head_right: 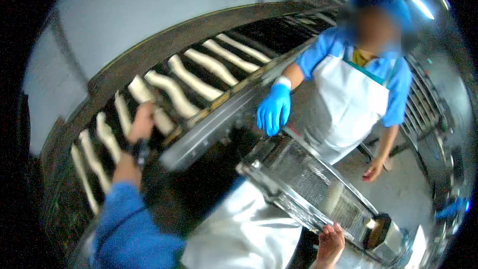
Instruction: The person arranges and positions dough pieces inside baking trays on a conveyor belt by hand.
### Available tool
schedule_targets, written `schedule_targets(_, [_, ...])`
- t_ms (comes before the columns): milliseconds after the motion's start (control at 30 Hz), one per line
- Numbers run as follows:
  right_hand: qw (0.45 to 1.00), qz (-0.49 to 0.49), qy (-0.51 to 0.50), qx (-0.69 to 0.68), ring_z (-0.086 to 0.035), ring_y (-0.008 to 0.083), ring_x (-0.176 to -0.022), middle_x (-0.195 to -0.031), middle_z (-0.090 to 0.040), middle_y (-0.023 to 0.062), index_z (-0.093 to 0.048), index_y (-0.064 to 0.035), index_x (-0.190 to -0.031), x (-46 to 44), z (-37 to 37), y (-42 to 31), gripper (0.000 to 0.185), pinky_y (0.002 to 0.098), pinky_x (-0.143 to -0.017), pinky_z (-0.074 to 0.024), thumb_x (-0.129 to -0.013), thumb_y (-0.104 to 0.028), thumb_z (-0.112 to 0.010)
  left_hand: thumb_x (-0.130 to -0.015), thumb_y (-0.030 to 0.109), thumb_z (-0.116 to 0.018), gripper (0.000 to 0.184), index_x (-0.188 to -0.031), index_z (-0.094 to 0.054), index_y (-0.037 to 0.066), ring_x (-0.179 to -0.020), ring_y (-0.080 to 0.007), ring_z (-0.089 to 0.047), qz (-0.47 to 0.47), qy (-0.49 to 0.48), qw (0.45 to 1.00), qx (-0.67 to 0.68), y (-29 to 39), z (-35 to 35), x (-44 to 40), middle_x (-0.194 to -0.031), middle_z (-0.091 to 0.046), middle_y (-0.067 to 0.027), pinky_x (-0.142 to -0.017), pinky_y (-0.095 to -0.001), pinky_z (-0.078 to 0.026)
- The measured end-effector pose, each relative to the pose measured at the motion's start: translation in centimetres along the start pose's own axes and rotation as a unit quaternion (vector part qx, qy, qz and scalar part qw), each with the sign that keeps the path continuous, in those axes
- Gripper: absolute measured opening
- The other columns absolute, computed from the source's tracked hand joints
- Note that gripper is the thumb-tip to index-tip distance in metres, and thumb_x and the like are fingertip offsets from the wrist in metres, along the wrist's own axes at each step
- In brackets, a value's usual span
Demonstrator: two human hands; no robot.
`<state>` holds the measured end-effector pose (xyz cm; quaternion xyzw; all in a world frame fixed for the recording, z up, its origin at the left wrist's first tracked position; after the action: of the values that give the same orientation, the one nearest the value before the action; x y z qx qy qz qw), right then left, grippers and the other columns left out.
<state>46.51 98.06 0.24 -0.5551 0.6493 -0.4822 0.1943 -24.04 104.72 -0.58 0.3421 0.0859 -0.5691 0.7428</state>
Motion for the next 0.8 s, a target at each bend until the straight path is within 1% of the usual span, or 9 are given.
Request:
schedule_targets(33, [0.999, 0.000, -0.040, -0.002, -0.061, 0.0173, -0.082, -0.093, -0.066, 0.0069, -0.058, -0.0084, -0.112, -1.0, -0.3, -0.4, 0.024, 0.0306, -0.071, -0.0507, -0.093, -0.022, -0.052, -0.069, -0.014, -0.052, 0.064, -0.132, -0.046, -0.002, -0.125, -0.0392, -0.043, 0.155, -0.121, 0.980, -0.022, 0.3, 0.2, -1.8, -0.128, -0.050, -0.0264, -0.104, -0.0414, -0.037])
schedule_targets(133, [0.996, 0.063, -0.028, 0.055, -0.062, 0.0188, -0.085, -0.093, -0.065, 0.0105, -0.056, 0.0012, -0.111, -0.8, -1.5, -2.6, 0.029, 0.0327, -0.077, -0.0514, -0.087, -0.016, -0.056, -0.066, -0.010, -0.064, 0.064, -0.128, -0.051, -0.002, -0.111, -0.0368, -0.055, 0.176, -0.149, 0.972, -0.053, -5.2, -5.0, -2.0, -0.117, -0.058, -0.0228, -0.095, -0.0386, -0.045])
schedule_targets(200, [0.993, 0.072, -0.018, 0.095, -0.064, 0.0174, -0.083, -0.094, -0.066, 0.0101, -0.056, 0.0011, -0.110, -1.0, -2.1, -4.7, 0.028, 0.0301, -0.077, -0.0520, -0.087, -0.015, -0.056, -0.069, 0.000, -0.067, 0.056, -0.124, -0.053, 0.000, -0.094, -0.0317, -0.058, 0.235, -0.054, 0.961, 0.132, -12.1, -8.3, 0.9, -0.108, -0.061, -0.0181, -0.082, -0.0362, -0.046])
schedule_targets(267, [0.991, 0.084, -0.030, 0.098, -0.064, 0.0170, -0.083, -0.092, -0.066, 0.0095, -0.056, 0.0005, -0.110, -1.9, -0.7, -5.9, 0.027, 0.0293, -0.076, -0.0523, -0.086, -0.013, -0.057, -0.080, 0.021, -0.063, 0.041, -0.116, -0.054, 0.003, -0.072, -0.0238, -0.055, 0.378, 0.035, 0.793, 0.476, -12.2, -10.7, 3.1, -0.104, -0.060, -0.0112, -0.063, -0.0359, -0.042])
schedule_targets(367, [0.987, 0.098, -0.013, 0.128, -0.065, 0.0175, -0.084, -0.092, -0.066, 0.0094, -0.055, -0.0005, -0.109, -1.7, -5.7, -6.2, 0.026, 0.0295, -0.076, -0.0522, -0.085, -0.010, -0.055, -0.085, 0.036, -0.060, 0.043, -0.116, -0.052, 0.007, -0.060, -0.0165, -0.050, 0.558, 0.058, 0.678, 0.474, -11.3, -9.0, 2.3, -0.106, -0.058, -0.0054, -0.052, -0.0317, -0.037])
schedule_targets(533, [0.970, 0.185, 0.008, 0.157, -0.063, 0.0157, -0.087, -0.097, -0.065, 0.0090, -0.056, -0.0009, -0.112, -3.3, -11.3, -5.4, 0.030, 0.0274, -0.077, -0.0507, -0.084, -0.010, -0.056, -0.088, 0.017, -0.053, 0.039, -0.124, -0.048, 0.002, -0.087, -0.0322, -0.054, 0.360, -0.058, 0.930, 0.050, -24.5, -11.2, -1.9, -0.113, -0.057, -0.0177, -0.072, -0.0420, -0.045])
schedule_targets(633, [0.941, 0.271, -0.007, 0.204, -0.063, 0.0159, -0.087, -0.097, -0.064, 0.0086, -0.056, -0.0003, -0.115, -2.9, -13.4, -8.5, 0.033, 0.0263, -0.077, -0.0510, -0.084, -0.013, -0.057, -0.089, 0.005, -0.049, 0.040, -0.129, -0.045, -0.001, -0.104, -0.0417, -0.057, 0.225, -0.168, 0.930, -0.236, -28.2, -11.2, -3.6, -0.117, -0.057, -0.0251, -0.084, -0.0483, -0.050])
schedule_targets(733, [0.891, 0.389, 0.038, 0.229, -0.063, 0.0172, -0.091, -0.099, -0.063, 0.0092, -0.057, -0.0003, -0.115, -1.0, -17.5, -10.0, 0.034, 0.0269, -0.081, -0.0510, -0.084, -0.014, -0.058, -0.082, 0.005, -0.059, 0.034, -0.115, -0.057, -0.004, -0.102, -0.0396, -0.058, 0.285, -0.110, 0.915, -0.265, -28.2, -10.8, -7.2, -0.103, -0.062, -0.0254, -0.083, -0.0449, -0.050])
schedule_targets(800, [0.861, 0.442, 0.080, 0.239, -0.062, 0.0178, -0.095, -0.101, -0.062, 0.0100, -0.057, -0.0001, -0.116, 1.3, -21.1, -9.8, 0.035, 0.0279, -0.085, -0.0505, -0.083, -0.013, -0.059, -0.080, 0.009, -0.064, 0.041, -0.118, -0.056, -0.005, -0.104, -0.0405, -0.057, 0.200, -0.188, 0.929, -0.249, -28.5, -11.2, -12.0, -0.105, -0.061, -0.0258, -0.086, -0.0454, -0.048])
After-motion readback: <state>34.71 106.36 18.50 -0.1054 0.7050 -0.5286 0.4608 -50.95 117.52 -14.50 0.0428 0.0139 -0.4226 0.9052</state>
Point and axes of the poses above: each hand's wrist, its own x-axis away from the middle knuckle, its own z-axis out of the back of the hand, y = z × x, the point moved 4 cm from there along -x, towards the middle knuckle
